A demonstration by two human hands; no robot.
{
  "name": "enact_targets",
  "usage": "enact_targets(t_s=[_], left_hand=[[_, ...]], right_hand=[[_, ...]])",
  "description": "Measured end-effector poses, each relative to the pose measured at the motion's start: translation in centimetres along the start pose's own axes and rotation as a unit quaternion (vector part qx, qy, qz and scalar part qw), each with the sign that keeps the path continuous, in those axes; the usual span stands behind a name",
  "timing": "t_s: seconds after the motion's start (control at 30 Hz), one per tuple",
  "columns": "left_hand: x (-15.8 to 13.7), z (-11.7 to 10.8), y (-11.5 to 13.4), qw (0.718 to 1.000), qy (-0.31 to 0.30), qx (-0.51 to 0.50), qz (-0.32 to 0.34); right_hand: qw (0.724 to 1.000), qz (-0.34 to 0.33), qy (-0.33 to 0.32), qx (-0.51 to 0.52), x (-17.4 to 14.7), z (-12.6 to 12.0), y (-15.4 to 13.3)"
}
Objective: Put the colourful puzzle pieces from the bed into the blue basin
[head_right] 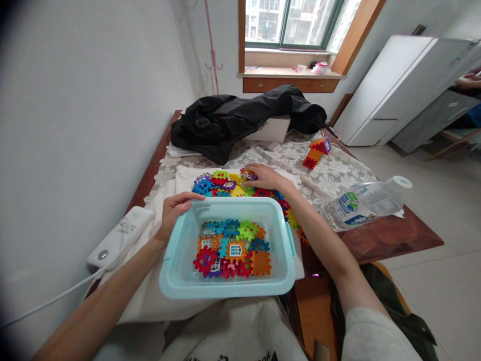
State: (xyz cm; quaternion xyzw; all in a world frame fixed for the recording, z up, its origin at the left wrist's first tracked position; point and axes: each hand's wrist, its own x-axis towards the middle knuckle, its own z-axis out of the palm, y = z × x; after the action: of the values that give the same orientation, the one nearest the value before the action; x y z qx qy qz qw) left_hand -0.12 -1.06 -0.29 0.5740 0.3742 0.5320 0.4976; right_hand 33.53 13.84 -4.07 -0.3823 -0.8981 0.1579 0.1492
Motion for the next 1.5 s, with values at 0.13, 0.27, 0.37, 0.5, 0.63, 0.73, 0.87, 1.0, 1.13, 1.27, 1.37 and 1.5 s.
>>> enact_targets(t_s=[0.13, 0.27, 0.37, 0.5, 0.63, 0.73, 0.87, 1.0, 1.13, 1.27, 1.37, 1.5], left_hand=[[-0.2, 0.1, 0.1, 1.000, 0.002, -0.009, -0.007], [-0.1, 0.1, -0.1, 0.999, -0.013, -0.034, -0.023], [0.3, -0.3, -0.8, 0.996, -0.057, -0.062, -0.038], [0.5, -0.7, -1.8, 0.990, -0.092, -0.089, -0.058], [0.5, -0.9, -1.9, 0.993, -0.088, -0.063, -0.051], [0.5, -0.9, -1.6, 0.996, -0.076, -0.028, -0.033], [0.6, -0.7, -1.2, 0.998, -0.064, -0.009, -0.022], [0.6, -0.5, -1.0, 0.998, -0.055, 0.000, -0.022], [0.4, -0.4, -0.8, 0.998, -0.051, 0.005, -0.024], [0.4, -0.5, -0.8, 0.998, -0.050, 0.009, -0.021], [0.3, -0.5, -0.9, 0.999, -0.049, 0.008, -0.021], [0.4, -0.5, -0.9, 0.998, -0.052, -0.006, -0.026]], right_hand=[[1.000, 0.004, 0.017, -0.017, 0.7, -0.5, -0.4], [1.000, 0.016, -0.002, -0.014, 1.1, -0.6, -0.8], [0.999, 0.044, -0.022, -0.019, 1.0, 0.1, -0.6], [0.998, 0.062, -0.013, -0.006, 1.0, 0.9, -0.5], [0.999, 0.039, 0.031, 0.015, 1.1, 1.3, -0.6], [0.997, 0.026, 0.076, 0.020, 1.1, 1.5, -0.5], [0.989, 0.028, 0.143, 0.021, 0.8, 1.7, -0.4], [0.987, 0.010, 0.154, 0.052, 0.3, 1.4, -0.9], [0.988, 0.018, 0.138, 0.072, -0.2, 1.2, -1.6], [0.991, 0.026, 0.110, 0.071, -0.4, 1.2, -1.7], [0.990, 0.020, 0.123, 0.060, -0.4, 1.4, -1.5], [0.982, 0.019, 0.169, 0.085, -0.2, 1.3, -1.5]])
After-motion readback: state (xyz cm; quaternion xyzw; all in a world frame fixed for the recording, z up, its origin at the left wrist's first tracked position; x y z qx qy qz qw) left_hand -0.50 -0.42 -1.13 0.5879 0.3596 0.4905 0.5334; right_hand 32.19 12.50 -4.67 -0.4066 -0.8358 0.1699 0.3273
